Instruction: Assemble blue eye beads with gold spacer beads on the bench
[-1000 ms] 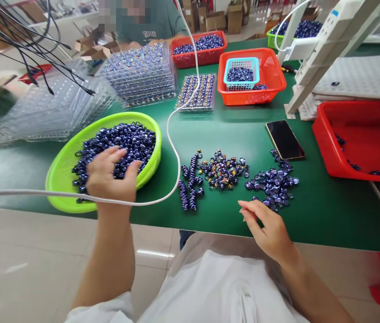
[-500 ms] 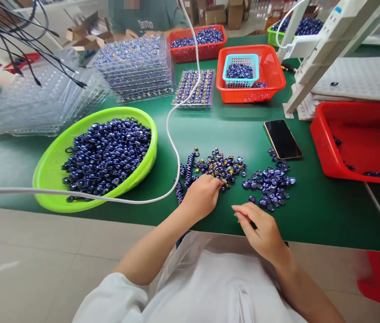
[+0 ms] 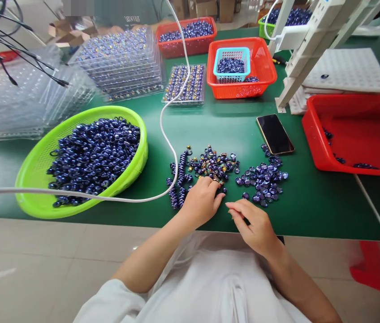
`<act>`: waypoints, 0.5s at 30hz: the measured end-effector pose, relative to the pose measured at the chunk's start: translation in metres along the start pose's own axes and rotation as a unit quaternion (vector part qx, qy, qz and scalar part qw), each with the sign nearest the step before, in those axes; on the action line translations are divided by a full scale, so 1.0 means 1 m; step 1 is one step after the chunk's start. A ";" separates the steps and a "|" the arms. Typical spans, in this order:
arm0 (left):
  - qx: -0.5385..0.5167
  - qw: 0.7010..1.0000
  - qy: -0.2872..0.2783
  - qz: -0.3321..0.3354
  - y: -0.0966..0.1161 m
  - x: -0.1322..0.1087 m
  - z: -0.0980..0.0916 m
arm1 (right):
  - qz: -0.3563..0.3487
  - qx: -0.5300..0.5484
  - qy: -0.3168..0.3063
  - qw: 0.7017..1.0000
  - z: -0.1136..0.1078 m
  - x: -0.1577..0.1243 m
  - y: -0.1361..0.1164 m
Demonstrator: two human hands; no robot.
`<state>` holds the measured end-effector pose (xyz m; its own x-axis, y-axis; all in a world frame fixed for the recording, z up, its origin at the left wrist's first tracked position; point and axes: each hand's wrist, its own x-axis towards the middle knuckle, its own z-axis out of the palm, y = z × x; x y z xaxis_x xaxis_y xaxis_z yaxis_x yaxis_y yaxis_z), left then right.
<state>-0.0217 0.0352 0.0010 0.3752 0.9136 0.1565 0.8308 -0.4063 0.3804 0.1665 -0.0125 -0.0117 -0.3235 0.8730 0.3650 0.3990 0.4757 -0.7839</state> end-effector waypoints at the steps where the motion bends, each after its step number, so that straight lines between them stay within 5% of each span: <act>1: 0.013 1.000 -0.009 0.002 0.001 0.001 0.000 | -0.002 -0.001 0.001 1.000 0.000 0.000 0.000; 5: 0.011 1.000 -0.022 0.008 0.005 -0.001 0.004 | -0.002 -0.004 0.002 1.000 -0.001 -0.003 0.002; 10: -0.122 0.991 -0.040 -0.044 0.014 -0.008 0.002 | -0.014 -0.075 0.004 0.997 -0.007 -0.005 0.004; 15: -0.311 0.932 -0.141 -0.118 0.023 -0.011 -0.017 | -0.049 -0.094 -0.033 0.994 -0.008 -0.005 0.004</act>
<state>-0.0134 0.0162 0.0239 0.3773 0.9017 -0.2113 0.5378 -0.0276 0.8426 0.1760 -0.0139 -0.0124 -0.4221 0.8156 0.3957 0.5148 0.5749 -0.6360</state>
